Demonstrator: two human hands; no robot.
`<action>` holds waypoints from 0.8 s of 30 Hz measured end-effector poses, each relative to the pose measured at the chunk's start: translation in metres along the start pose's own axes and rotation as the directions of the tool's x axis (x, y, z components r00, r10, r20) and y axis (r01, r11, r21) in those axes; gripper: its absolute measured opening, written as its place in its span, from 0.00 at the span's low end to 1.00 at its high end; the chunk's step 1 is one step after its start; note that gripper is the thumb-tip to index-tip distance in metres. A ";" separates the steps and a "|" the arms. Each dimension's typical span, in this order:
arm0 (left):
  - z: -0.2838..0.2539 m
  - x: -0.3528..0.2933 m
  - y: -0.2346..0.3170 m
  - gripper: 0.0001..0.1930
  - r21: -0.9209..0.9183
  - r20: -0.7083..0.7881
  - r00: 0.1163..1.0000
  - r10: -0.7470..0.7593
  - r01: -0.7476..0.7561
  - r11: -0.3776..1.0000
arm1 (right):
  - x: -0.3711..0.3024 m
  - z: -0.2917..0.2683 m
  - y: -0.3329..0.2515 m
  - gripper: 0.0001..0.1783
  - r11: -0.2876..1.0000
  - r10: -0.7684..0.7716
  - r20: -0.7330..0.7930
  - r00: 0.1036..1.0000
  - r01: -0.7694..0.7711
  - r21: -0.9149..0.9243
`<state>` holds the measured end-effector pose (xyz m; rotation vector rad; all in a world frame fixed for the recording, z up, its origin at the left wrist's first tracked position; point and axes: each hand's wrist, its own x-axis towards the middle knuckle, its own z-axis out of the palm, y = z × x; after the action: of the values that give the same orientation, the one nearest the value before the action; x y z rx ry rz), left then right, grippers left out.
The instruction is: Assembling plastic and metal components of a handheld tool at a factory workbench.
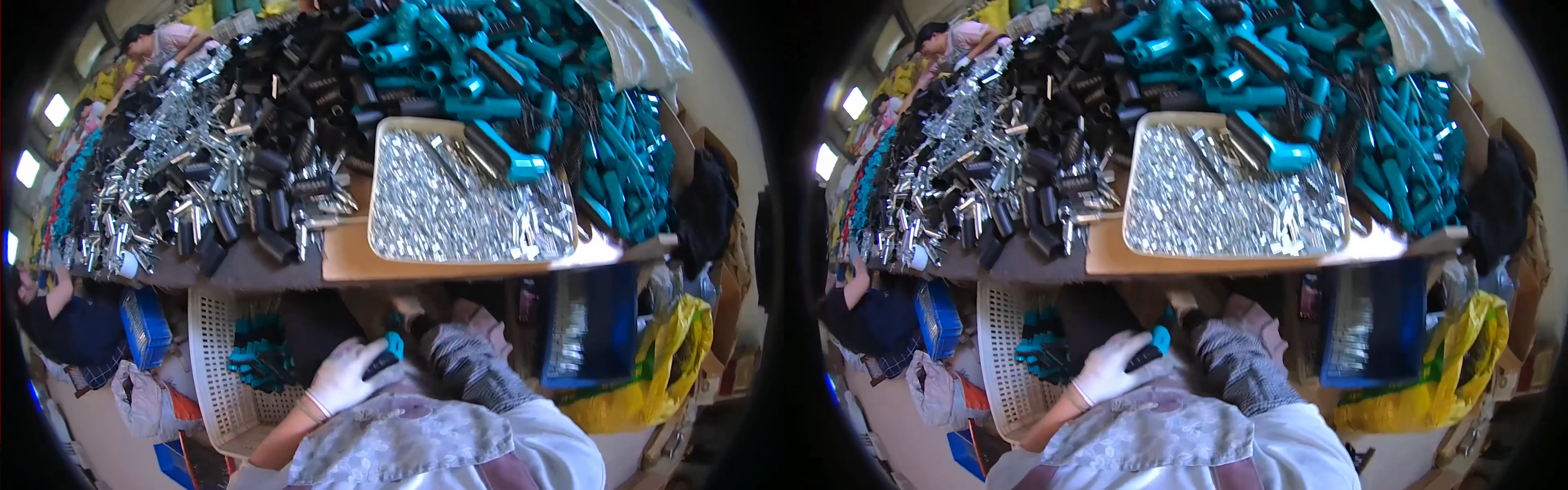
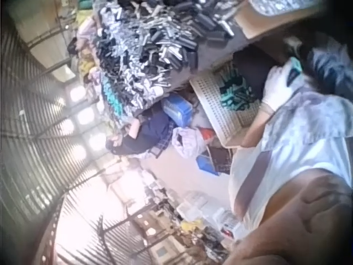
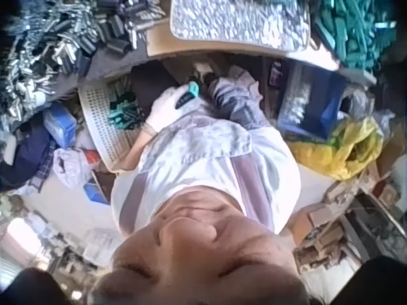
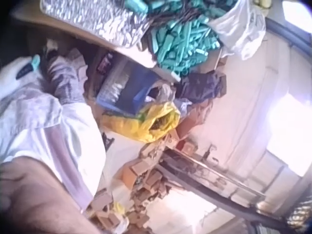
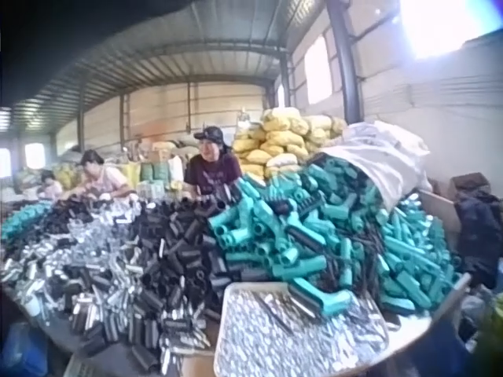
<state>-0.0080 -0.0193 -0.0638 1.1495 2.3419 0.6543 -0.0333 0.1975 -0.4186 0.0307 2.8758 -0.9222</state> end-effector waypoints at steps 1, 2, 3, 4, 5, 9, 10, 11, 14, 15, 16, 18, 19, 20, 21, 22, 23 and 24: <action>0.002 0.014 0.009 0.29 -0.014 0.022 0.999 0.047 -0.047 0.999 | -0.015 0.031 0.035 0.21 0.955 0.206 -0.420 0.884 -0.088 0.282; 0.020 0.013 -0.016 0.29 -0.008 0.000 1.000 0.014 -0.014 1.000 | -0.006 0.007 -0.001 0.21 0.954 0.161 -0.397 0.904 -0.040 0.297; 0.026 0.012 -0.024 0.30 -0.038 -0.007 1.000 -0.002 0.002 0.999 | 0.012 -0.009 -0.013 0.21 0.949 0.145 -0.388 0.910 -0.017 0.314; 0.026 0.018 -0.021 0.29 -0.058 0.009 1.000 0.002 -0.001 0.998 | 0.030 -0.018 -0.011 0.20 0.945 0.147 -0.388 0.910 -0.014 0.326; 0.033 0.017 -0.028 0.29 -0.071 0.039 0.998 -0.042 0.044 0.996 | 0.037 -0.023 -0.016 0.20 0.939 0.131 -0.368 0.921 0.003 0.343; 0.050 0.029 -0.039 0.29 -0.066 -0.017 0.997 -0.072 0.070 0.995 | 0.058 -0.033 -0.016 0.20 0.912 0.121 -0.294 0.948 0.011 0.409; 0.053 0.032 -0.043 0.29 -0.066 -0.022 0.997 -0.074 0.072 0.995 | 0.064 -0.033 -0.016 0.20 0.903 0.125 -0.275 0.953 0.006 0.430; 0.054 0.036 -0.042 0.28 -0.061 -0.040 0.997 -0.070 0.068 0.996 | 0.069 -0.032 -0.016 0.20 0.893 0.130 -0.257 0.958 0.000 0.450; 0.063 0.043 -0.054 0.25 -0.102 -0.033 0.993 -0.110 0.106 0.989 | 0.079 -0.033 -0.023 0.20 0.860 0.136 -0.198 0.971 -0.016 0.510; 0.063 0.043 -0.056 0.25 -0.096 -0.043 0.992 -0.115 0.110 0.989 | 0.081 -0.033 -0.027 0.19 0.849 0.136 -0.178 0.975 -0.022 0.529; 0.064 0.044 -0.056 0.24 -0.095 -0.057 0.994 -0.097 0.091 0.991 | 0.080 -0.033 -0.026 0.19 0.839 0.143 -0.159 0.977 -0.034 0.544; 0.063 0.050 -0.054 0.23 -0.092 -0.079 0.994 -0.076 0.068 0.993 | 0.077 -0.034 -0.024 0.19 0.819 0.156 -0.120 0.980 -0.060 0.570; 0.061 0.053 -0.051 0.22 -0.072 -0.096 0.994 -0.045 0.038 0.997 | 0.072 -0.034 -0.022 0.19 0.810 0.163 -0.097 0.982 -0.077 0.581; 0.062 0.056 -0.049 0.21 -0.052 -0.112 0.994 -0.013 0.007 0.999 | 0.067 -0.034 -0.020 0.19 0.801 0.171 -0.075 0.983 -0.094 0.591; 0.068 0.059 -0.050 0.21 -0.040 -0.146 0.989 -0.007 0.001 0.999 | 0.061 -0.034 -0.018 0.19 0.792 0.180 -0.053 0.982 -0.113 0.600; 0.072 0.063 -0.049 0.21 -0.017 -0.171 0.985 -0.036 0.033 0.999 | 0.057 -0.039 -0.020 0.19 0.782 0.187 -0.031 0.982 -0.130 0.609; 0.075 0.066 -0.048 0.21 0.006 -0.195 0.979 -0.062 0.064 0.998 | 0.050 -0.038 -0.021 0.19 0.771 0.195 -0.009 0.981 -0.147 0.619; 0.091 0.069 -0.055 0.22 -0.070 -0.265 0.959 -0.100 0.084 0.994 | 0.043 -0.039 -0.020 0.19 0.760 0.205 0.010 0.979 -0.166 0.628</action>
<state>-0.0262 0.0267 -0.1805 0.9706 2.5639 0.8862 -0.0812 0.2026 -0.3806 0.4028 2.4007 -1.8050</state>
